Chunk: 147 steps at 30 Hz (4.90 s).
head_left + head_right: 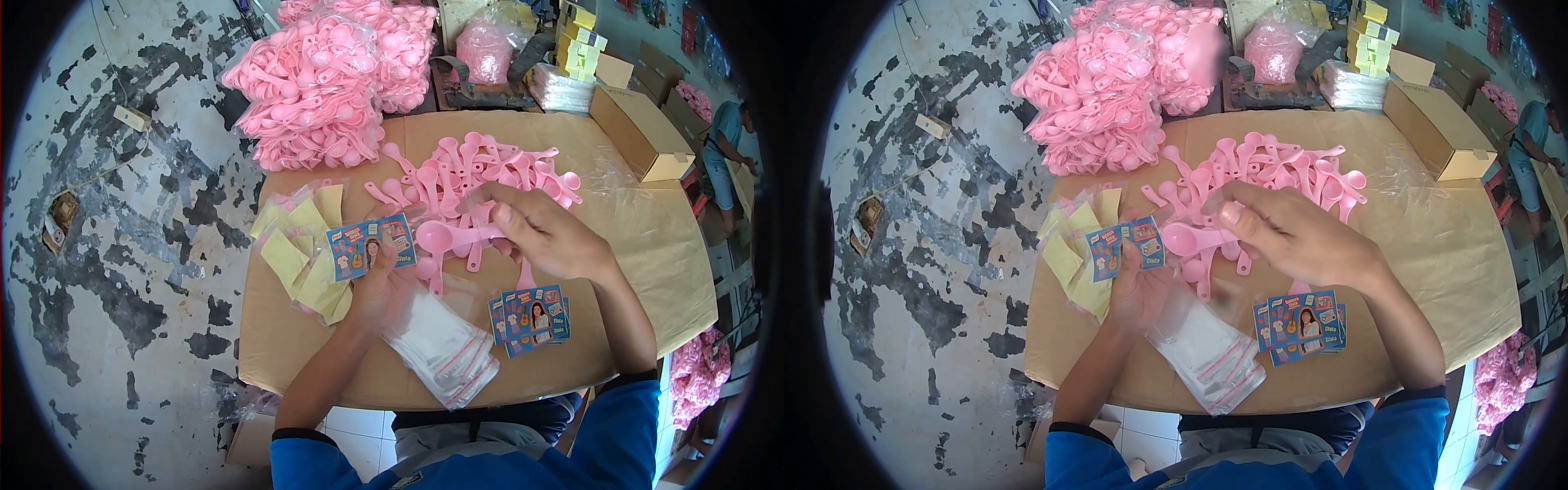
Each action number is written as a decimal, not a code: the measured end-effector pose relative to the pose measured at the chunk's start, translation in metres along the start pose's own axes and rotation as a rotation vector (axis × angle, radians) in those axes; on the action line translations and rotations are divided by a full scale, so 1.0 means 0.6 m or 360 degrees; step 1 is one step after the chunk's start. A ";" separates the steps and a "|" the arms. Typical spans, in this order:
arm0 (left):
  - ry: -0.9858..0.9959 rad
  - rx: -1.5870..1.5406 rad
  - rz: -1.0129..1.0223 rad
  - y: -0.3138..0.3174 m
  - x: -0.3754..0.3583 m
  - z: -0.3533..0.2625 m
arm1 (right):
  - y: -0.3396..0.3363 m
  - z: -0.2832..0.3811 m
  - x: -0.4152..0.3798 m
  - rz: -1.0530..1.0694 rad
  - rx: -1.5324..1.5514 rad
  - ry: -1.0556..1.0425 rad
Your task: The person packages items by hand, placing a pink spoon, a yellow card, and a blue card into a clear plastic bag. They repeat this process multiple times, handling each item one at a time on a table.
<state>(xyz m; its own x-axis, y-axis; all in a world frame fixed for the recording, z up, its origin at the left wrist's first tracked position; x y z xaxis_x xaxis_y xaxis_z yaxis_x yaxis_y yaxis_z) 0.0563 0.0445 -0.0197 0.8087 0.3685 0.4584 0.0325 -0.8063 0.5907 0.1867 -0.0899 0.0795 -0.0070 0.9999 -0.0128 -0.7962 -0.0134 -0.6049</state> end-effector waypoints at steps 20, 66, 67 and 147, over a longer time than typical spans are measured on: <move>-0.0368 0.0336 -0.0251 -0.010 0.025 0.013 | -0.030 0.080 -0.072 -0.0178 -0.0587 -0.0355; -0.0471 0.1300 0.0054 0.072 -0.015 -0.012 | 0.046 0.053 0.006 -0.0858 -0.1216 -0.0670; -0.0526 0.1299 0.0056 0.075 -0.014 -0.014 | 0.047 0.051 0.007 -0.0846 -0.1241 -0.0660; -0.0409 0.1648 0.0112 0.066 -0.005 -0.029 | 0.051 0.026 0.017 -0.0752 -0.0950 -0.0673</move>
<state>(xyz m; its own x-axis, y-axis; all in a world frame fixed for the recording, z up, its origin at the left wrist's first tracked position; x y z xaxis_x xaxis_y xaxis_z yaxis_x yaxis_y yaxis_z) 0.0451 0.0194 0.0140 0.9238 0.2947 0.2444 0.3661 -0.8668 -0.3386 0.1530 -0.0798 0.0733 -0.0743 0.8182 0.5702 -0.3231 0.5211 -0.7899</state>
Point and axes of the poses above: each hand's wrist, its own x-axis towards the middle knuckle, its own y-axis out of the palm, z = x × y, the point moved 6 cm from there along x, towards the middle knuckle, and after that the axes turned 12 degrees about z, right-handed, at the moved point
